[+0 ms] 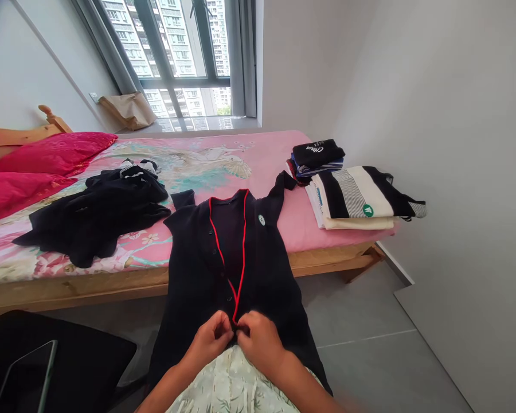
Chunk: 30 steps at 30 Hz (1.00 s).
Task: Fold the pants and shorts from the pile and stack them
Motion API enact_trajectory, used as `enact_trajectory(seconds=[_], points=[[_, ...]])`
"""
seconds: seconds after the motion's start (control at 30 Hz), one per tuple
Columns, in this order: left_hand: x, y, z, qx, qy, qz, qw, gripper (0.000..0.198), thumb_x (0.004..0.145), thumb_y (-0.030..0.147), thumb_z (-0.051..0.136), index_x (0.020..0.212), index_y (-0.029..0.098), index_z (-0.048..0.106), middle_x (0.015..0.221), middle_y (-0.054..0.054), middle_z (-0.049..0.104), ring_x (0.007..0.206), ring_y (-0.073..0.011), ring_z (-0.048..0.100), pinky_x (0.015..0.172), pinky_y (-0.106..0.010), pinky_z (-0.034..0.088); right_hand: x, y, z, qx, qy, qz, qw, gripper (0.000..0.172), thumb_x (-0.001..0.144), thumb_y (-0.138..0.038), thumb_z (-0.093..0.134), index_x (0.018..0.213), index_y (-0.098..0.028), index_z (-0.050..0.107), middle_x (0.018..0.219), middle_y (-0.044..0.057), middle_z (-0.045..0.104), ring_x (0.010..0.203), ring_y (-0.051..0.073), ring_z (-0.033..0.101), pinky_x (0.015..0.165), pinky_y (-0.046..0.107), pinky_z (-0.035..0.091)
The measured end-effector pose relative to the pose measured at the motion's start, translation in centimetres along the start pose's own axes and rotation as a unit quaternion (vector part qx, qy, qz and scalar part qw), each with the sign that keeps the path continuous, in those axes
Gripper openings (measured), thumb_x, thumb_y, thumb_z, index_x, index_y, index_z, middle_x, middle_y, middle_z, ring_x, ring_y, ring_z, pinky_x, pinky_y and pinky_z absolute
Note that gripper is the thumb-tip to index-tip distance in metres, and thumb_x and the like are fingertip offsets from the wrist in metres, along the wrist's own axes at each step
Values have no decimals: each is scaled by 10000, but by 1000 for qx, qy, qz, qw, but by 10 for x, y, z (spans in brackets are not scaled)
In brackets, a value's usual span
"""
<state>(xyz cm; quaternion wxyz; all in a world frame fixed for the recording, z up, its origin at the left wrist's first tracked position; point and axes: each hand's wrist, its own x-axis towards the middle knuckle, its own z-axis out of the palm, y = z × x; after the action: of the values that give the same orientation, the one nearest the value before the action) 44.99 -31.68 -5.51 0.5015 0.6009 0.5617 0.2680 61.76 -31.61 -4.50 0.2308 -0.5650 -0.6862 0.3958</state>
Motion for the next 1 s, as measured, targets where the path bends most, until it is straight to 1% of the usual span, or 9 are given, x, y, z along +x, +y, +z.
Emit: enact_trajectory(seconds=[0.1,0.23,0.27,0.33,0.4,0.5,0.7,0.87,1.0], points=[[-1,-8,2,-27,12,1,1000,94,726,206,528,689,195,441,649,37,466,614,-105,412,585,-221,345,0,0,-2,45,-4,9,999,127,730,-194,520,728,-181,646,711,5,588,672,120,506,637,227,352],[-1,-12,5,-66,21,3,998,143,719,249,579,673,192,456,648,31,484,620,-107,426,588,-216,349,3,5,-5,178,-56,42,981,265,821,-284,412,647,-165,572,631,-3,538,621,112,479,598,221,364],[0,-12,6,-75,21,3,997,150,717,252,588,670,191,460,646,31,485,619,-106,426,589,-216,350,5,7,-4,203,-67,57,975,257,816,-280,400,645,-164,553,606,-11,515,587,105,462,568,215,360],[1,-12,7,-91,22,3,996,151,714,243,595,665,188,463,647,32,489,618,-102,423,593,-216,352,9,11,0,220,-76,83,969,154,756,-232,432,650,-165,522,572,-33,471,525,86,417,511,200,342],[2,-13,8,-109,24,-1,994,154,707,227,598,655,186,459,648,34,493,612,-96,422,591,-214,351,12,15,3,219,-77,96,968,46,676,-171,466,656,-165,507,566,-48,452,501,70,389,487,186,331],[4,-16,11,-141,23,-15,990,170,678,216,609,641,188,446,643,36,511,589,-90,445,569,-211,355,15,16,7,210,-80,101,969,58,616,-129,485,658,-162,510,579,-49,472,513,64,396,490,176,329],[5,-22,14,-213,12,-75,974,235,617,272,606,635,209,380,570,49,527,505,-101,509,525,-231,384,11,7,4,136,-69,72,986,36,600,-128,534,612,-159,547,588,-33,533,547,78,432,517,196,309],[5,-21,14,-212,18,-100,972,288,563,305,664,634,204,404,521,69,488,465,-73,435,479,-200,318,7,3,2,89,-48,37,994,49,596,-139,588,613,-172,556,633,-29,542,611,96,449,593,225,300],[10,-23,18,-182,39,-108,977,197,566,255,581,628,212,399,504,76,465,427,-73,394,450,-208,293,6,4,4,98,-34,54,993,43,624,-131,566,621,-174,562,625,-29,543,614,96,446,602,226,302]])
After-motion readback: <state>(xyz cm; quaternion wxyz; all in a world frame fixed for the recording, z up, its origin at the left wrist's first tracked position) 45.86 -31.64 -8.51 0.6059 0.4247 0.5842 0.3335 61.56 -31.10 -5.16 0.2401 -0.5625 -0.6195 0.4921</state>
